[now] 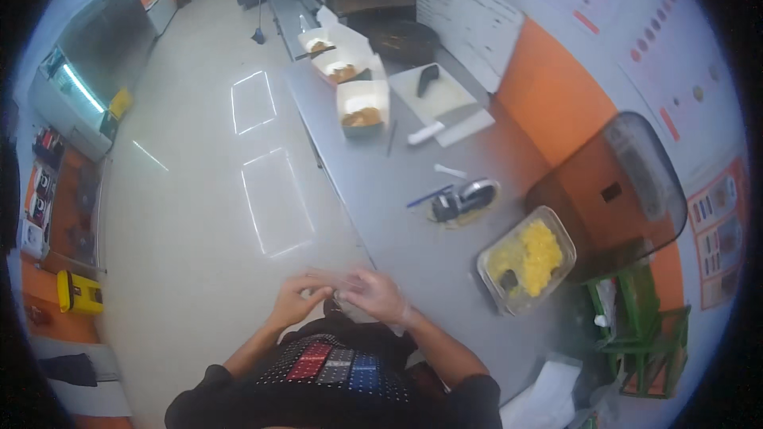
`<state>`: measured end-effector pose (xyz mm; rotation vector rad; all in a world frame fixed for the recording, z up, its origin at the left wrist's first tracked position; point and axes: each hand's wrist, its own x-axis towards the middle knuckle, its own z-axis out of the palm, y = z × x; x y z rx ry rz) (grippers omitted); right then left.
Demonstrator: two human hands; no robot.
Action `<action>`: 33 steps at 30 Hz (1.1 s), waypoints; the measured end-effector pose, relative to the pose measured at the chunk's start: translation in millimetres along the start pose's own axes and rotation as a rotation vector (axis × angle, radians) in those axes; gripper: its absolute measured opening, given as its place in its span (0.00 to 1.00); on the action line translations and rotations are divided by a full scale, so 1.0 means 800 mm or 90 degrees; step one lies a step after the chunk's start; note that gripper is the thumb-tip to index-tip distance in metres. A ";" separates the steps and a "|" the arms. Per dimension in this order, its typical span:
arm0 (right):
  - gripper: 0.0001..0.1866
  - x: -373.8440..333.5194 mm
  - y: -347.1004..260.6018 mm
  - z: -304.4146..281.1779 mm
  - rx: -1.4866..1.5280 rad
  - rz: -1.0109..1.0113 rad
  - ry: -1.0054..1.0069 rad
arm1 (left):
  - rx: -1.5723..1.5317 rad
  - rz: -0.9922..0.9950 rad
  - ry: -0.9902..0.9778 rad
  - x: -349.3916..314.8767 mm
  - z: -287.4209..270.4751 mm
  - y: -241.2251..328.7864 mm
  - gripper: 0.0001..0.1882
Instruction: The person assembles multiple meal boxes in a commercial kitchen. They place fried chicken pieces and scrambled eggs into white containers, add condiment packets, and organize the finished boxes on a counter. The person also handles a receipt and writes on it with a pen.
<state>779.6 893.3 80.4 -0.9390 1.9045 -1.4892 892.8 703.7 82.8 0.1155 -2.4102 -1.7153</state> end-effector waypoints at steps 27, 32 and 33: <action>0.05 0.885 0.146 -0.155 -0.136 0.000 0.455 | -0.053 0.015 0.269 0.741 -0.503 -0.247 0.13; 0.03 0.946 0.183 -0.171 -0.318 0.022 0.412 | -0.118 0.045 0.220 0.932 -0.497 -0.284 0.15; 0.05 0.950 0.185 -0.174 -0.309 0.046 0.396 | -0.105 0.045 0.206 0.962 -0.494 -0.298 0.15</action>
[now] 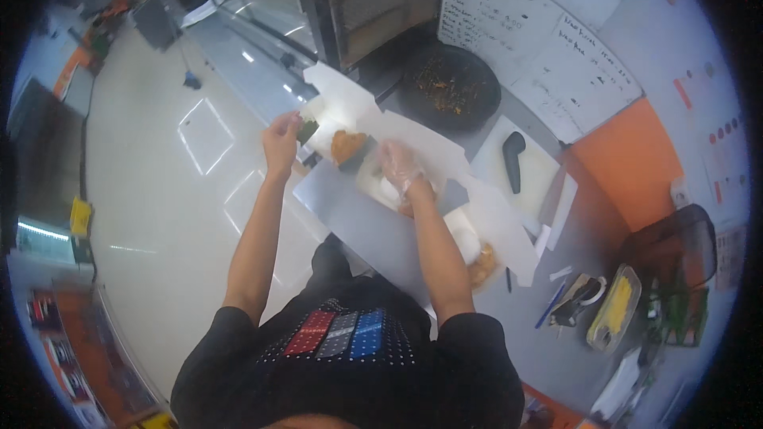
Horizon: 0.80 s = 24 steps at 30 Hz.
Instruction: The person assembles multiple meal boxes in a commercial kitchen. They place fried chicken pieces and scrambled eggs into white containers, add condiment packets, and organize the finished boxes on a counter. The person also handles a receipt and writes on it with a pen.
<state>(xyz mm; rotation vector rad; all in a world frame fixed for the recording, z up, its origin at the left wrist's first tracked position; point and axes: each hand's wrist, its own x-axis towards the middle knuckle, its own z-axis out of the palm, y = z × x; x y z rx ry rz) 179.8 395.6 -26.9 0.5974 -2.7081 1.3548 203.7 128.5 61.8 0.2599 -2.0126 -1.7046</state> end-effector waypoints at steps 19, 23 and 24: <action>0.17 -0.055 -0.141 0.061 -0.141 0.291 0.363 | 0.377 0.376 -0.158 0.110 0.016 -0.098 0.20; 0.12 -0.167 -0.165 0.046 -0.170 0.145 0.394 | 0.342 0.421 -0.098 0.069 0.020 -0.048 0.18; 0.10 -0.205 -0.165 0.051 -0.119 0.161 0.363 | 0.319 0.410 -0.098 0.041 0.024 -0.039 0.16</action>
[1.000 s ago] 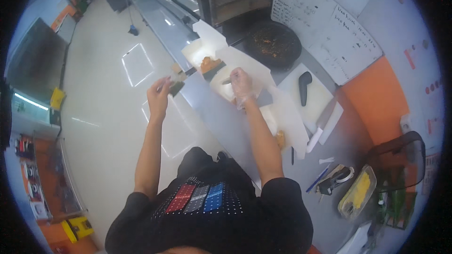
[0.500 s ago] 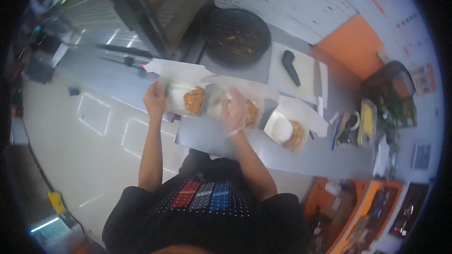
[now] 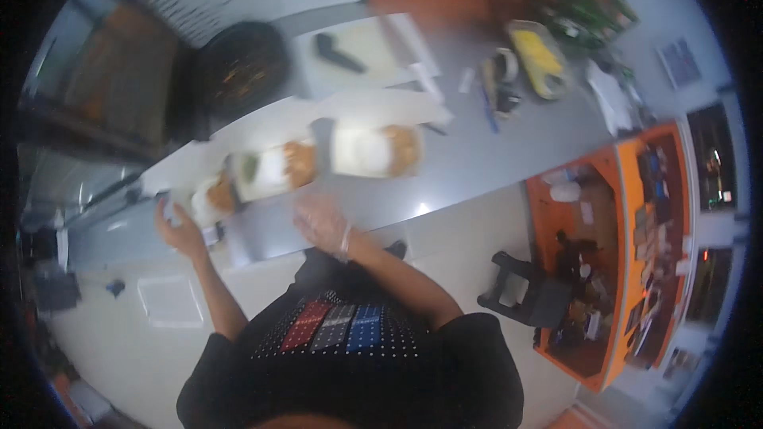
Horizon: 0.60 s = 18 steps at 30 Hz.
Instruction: The person assembles multiple meal boxes in a commercial kitchen. They place fried chicken pieces and scrambled eggs into white containers, add condiment packets, and organize the finished boxes on a counter. The person also handles a receipt and writes on it with a pen.
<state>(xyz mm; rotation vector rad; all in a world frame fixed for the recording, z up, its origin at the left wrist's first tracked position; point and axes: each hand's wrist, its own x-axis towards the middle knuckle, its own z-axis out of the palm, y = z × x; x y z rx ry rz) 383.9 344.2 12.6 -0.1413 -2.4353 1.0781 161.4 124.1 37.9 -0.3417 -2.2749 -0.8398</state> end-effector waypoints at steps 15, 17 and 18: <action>0.07 -0.228 0.209 -0.472 -0.106 0.235 0.518 | -0.657 0.110 -0.507 -0.292 0.110 0.612 0.08; 0.05 -0.238 0.247 -0.550 -0.129 0.251 0.502 | -0.795 0.012 -0.523 -0.311 0.126 0.698 0.06; 0.04 -0.245 0.266 -0.591 -0.141 0.256 0.492 | -0.817 0.005 -0.528 -0.322 0.145 0.727 0.05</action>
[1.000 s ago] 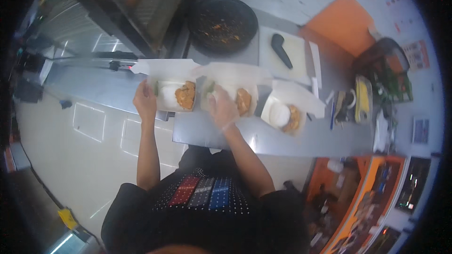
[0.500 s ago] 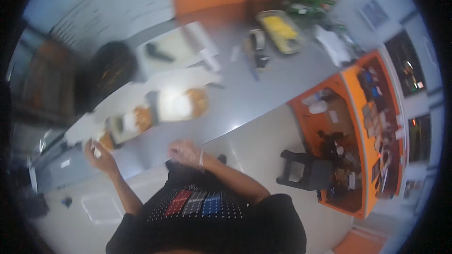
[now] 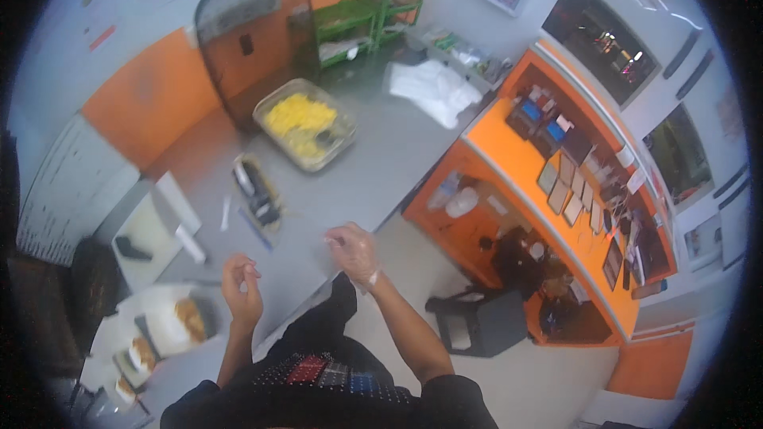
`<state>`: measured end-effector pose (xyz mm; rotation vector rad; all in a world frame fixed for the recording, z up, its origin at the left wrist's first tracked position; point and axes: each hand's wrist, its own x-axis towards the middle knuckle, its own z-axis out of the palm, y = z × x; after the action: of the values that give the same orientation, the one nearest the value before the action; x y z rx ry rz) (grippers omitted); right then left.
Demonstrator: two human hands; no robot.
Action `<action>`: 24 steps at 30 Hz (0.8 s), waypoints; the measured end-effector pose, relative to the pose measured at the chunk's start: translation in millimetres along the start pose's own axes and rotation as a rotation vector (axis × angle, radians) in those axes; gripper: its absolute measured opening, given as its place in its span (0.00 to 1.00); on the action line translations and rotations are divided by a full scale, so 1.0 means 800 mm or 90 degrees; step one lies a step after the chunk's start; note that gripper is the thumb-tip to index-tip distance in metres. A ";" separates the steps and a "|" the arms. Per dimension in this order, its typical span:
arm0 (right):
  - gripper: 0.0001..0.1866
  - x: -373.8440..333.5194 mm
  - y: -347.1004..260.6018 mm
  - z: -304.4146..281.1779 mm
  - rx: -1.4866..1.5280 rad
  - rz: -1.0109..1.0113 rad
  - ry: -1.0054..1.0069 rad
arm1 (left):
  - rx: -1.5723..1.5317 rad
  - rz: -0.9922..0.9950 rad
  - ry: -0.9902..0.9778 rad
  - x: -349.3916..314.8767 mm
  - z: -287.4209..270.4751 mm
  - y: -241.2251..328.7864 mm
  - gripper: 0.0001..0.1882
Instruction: The person assembles multiple meal boxes in a commercial kitchen. They place fried chicken pieces and scrambled eggs into white containers, add condiment packets, and organize the finished boxes on a counter. The person also handles a receipt and writes on it with a pen.
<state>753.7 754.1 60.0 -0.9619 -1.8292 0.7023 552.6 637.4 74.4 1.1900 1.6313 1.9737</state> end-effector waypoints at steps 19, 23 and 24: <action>0.11 0.623 0.455 -0.245 -0.318 -0.139 0.122 | 0.230 0.036 -0.406 0.188 0.504 -0.147 0.13; 0.11 0.845 0.515 -0.232 -0.321 -0.182 0.119 | 0.401 0.028 -0.402 0.170 0.600 -0.195 0.24; 0.10 0.882 0.523 -0.227 -0.346 -0.174 0.093 | 0.415 -0.018 -0.358 0.166 0.617 -0.197 0.25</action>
<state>862.3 1584.3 132.4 -1.0399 -2.0083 -0.0429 804.8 1100.1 -16.8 1.7223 1.9785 0.9381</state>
